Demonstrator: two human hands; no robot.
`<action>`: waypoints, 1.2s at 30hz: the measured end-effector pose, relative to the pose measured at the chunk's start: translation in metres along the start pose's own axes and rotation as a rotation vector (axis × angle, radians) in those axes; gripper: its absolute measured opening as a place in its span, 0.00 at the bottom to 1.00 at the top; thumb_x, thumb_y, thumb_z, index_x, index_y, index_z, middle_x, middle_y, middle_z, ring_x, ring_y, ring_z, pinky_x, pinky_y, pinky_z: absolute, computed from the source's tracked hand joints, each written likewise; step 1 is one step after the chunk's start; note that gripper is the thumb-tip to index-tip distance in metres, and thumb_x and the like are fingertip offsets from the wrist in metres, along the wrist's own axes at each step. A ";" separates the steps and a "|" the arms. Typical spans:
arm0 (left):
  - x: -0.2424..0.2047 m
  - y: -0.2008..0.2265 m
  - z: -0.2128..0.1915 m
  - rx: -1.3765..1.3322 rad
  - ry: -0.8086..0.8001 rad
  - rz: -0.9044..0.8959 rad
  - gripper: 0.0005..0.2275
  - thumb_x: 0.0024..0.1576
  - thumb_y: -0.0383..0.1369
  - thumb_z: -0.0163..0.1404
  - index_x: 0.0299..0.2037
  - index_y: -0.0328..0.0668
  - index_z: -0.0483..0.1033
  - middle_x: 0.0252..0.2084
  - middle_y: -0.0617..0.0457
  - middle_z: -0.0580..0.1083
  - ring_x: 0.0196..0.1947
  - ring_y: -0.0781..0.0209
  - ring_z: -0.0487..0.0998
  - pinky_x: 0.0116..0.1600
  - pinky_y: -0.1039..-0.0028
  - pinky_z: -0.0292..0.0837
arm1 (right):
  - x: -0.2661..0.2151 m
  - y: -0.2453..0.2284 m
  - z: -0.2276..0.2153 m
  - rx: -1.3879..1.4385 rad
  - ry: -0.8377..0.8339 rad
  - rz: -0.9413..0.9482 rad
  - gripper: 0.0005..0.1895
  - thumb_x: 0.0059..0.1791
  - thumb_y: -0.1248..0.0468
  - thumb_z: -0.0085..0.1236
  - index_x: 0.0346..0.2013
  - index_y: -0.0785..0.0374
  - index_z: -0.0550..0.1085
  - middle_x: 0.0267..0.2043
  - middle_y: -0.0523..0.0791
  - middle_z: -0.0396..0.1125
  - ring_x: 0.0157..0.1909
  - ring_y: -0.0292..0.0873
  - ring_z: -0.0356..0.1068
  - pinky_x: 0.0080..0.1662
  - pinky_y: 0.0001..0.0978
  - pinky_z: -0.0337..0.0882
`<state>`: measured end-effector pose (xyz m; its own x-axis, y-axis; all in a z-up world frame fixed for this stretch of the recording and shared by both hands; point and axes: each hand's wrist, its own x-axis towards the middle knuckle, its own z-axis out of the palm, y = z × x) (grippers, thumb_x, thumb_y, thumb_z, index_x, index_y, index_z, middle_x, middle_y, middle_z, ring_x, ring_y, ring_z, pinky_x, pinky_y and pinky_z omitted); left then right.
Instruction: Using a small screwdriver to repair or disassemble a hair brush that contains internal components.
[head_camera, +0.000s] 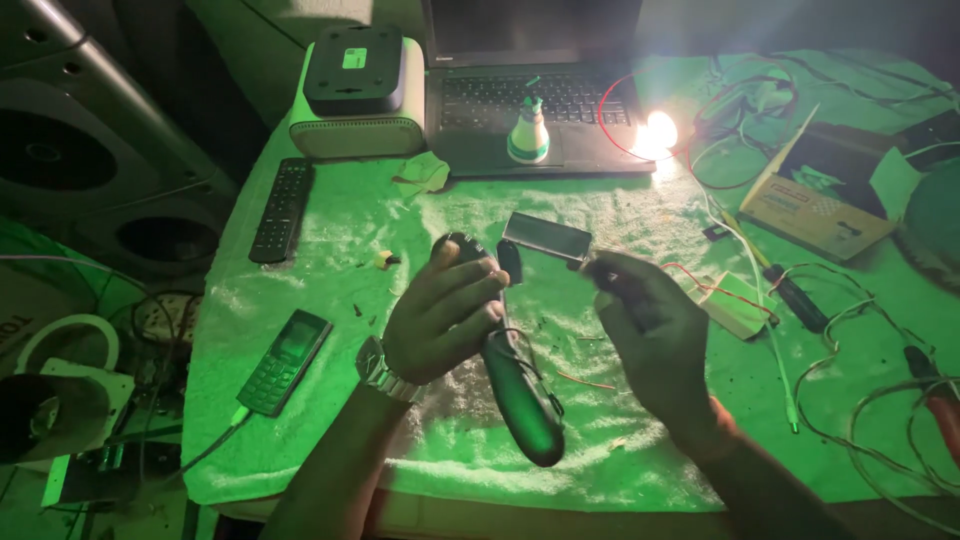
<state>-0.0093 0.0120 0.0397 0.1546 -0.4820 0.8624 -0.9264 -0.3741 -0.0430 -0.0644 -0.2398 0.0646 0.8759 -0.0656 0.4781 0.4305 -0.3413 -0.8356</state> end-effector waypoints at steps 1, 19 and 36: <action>0.002 0.002 0.000 -0.001 0.001 0.003 0.13 0.54 0.28 0.65 0.43 0.40 0.74 0.55 0.45 0.77 0.61 0.45 0.77 0.67 0.48 0.75 | 0.001 0.004 0.001 -0.001 0.003 -0.002 0.19 0.51 0.72 0.58 0.57 0.65 0.74 0.47 0.47 0.75 0.43 0.33 0.73 0.40 0.22 0.72; -0.010 0.005 0.010 -0.076 0.100 -0.141 0.14 0.49 0.22 0.63 0.45 0.40 0.79 0.50 0.47 0.78 0.58 0.45 0.79 0.60 0.59 0.78 | 0.011 0.044 -0.009 -0.369 -0.126 -0.515 0.09 0.51 0.69 0.53 0.46 0.63 0.71 0.53 0.50 0.73 0.46 0.50 0.76 0.48 0.40 0.76; -0.008 0.001 0.028 -0.273 0.045 -0.428 0.19 0.56 0.25 0.60 0.55 0.56 0.73 0.51 0.48 0.79 0.54 0.54 0.81 0.67 0.57 0.72 | 0.022 0.025 -0.032 -0.693 -0.204 -0.034 0.15 0.49 0.56 0.57 0.47 0.57 0.77 0.31 0.48 0.76 0.30 0.49 0.77 0.34 0.41 0.74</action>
<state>-0.0016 -0.0070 0.0189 0.5305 -0.2936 0.7952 -0.8401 -0.3070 0.4471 -0.0417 -0.2795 0.0625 0.9168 0.1085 0.3843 0.2802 -0.8605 -0.4255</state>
